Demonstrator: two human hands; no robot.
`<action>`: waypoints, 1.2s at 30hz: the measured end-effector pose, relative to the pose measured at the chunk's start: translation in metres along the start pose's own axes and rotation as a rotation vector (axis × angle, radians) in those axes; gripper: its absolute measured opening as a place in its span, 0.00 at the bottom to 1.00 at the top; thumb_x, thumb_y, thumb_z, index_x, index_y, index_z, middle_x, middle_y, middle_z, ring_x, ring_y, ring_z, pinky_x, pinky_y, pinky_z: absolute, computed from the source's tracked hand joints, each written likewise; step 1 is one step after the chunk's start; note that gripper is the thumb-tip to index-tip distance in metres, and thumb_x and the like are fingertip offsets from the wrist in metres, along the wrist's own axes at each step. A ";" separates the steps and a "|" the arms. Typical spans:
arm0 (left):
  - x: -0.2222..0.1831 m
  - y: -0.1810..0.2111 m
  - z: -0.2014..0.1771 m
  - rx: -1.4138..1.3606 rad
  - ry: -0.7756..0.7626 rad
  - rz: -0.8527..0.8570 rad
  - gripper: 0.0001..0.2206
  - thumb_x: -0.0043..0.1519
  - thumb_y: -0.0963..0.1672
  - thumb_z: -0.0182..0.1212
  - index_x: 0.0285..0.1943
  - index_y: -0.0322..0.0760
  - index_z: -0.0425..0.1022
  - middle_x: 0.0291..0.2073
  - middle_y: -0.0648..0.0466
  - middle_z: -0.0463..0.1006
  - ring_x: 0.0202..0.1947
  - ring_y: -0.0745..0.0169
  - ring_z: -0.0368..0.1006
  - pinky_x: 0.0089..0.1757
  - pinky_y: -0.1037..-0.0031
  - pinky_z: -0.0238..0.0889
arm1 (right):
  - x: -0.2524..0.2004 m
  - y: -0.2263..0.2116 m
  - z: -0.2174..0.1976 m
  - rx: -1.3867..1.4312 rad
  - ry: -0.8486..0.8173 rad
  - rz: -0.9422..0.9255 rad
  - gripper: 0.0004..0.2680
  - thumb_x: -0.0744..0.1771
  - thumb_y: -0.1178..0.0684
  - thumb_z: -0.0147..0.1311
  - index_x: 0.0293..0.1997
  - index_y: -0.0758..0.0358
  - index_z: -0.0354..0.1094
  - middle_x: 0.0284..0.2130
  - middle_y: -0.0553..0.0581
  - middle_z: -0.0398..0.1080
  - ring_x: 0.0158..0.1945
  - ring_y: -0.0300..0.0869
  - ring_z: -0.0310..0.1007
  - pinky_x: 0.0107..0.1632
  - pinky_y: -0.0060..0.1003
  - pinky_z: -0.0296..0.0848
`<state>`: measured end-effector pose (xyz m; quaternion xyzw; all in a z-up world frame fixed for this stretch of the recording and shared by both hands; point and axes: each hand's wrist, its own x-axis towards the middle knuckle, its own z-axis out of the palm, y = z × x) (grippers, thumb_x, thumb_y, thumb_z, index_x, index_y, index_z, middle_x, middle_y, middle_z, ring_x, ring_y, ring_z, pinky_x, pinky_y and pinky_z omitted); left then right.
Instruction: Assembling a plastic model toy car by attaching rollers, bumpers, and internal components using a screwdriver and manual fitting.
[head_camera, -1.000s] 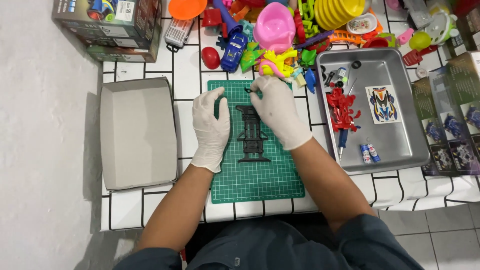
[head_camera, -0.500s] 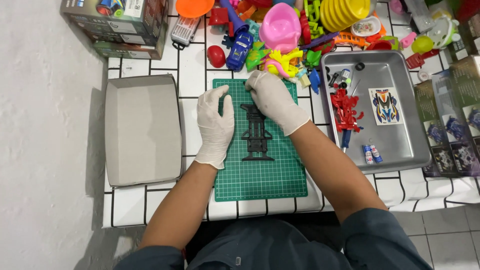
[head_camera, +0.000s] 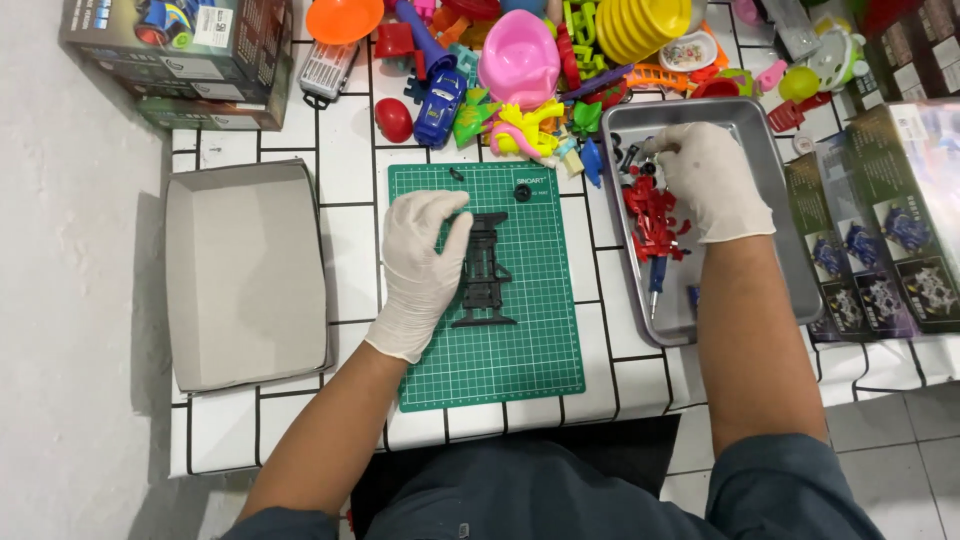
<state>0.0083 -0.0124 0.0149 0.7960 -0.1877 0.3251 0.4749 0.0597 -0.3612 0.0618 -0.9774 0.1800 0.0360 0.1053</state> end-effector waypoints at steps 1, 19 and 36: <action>0.002 0.005 0.006 0.011 -0.044 0.051 0.07 0.65 0.40 0.66 0.49 0.45 0.78 0.41 0.60 0.76 0.48 0.62 0.72 0.53 0.67 0.64 | 0.002 0.005 -0.001 0.016 -0.024 -0.109 0.10 0.67 0.54 0.55 0.50 0.41 0.78 0.46 0.54 0.78 0.52 0.59 0.76 0.53 0.60 0.75; 0.059 0.007 0.270 0.447 -0.469 0.277 0.03 0.54 0.45 0.62 0.31 0.45 0.79 0.27 0.52 0.75 0.38 0.47 0.71 0.39 0.58 0.64 | 0.044 0.066 0.045 0.022 0.029 -0.266 0.08 0.66 0.55 0.61 0.48 0.46 0.78 0.43 0.53 0.77 0.50 0.54 0.78 0.53 0.57 0.78; 0.062 0.038 0.243 0.466 -0.540 0.124 0.04 0.52 0.41 0.66 0.34 0.38 0.82 0.33 0.44 0.76 0.43 0.43 0.69 0.41 0.56 0.59 | -0.091 0.033 -0.036 0.531 0.217 -0.296 0.10 0.67 0.62 0.62 0.53 0.58 0.77 0.44 0.59 0.76 0.46 0.49 0.78 0.47 0.39 0.77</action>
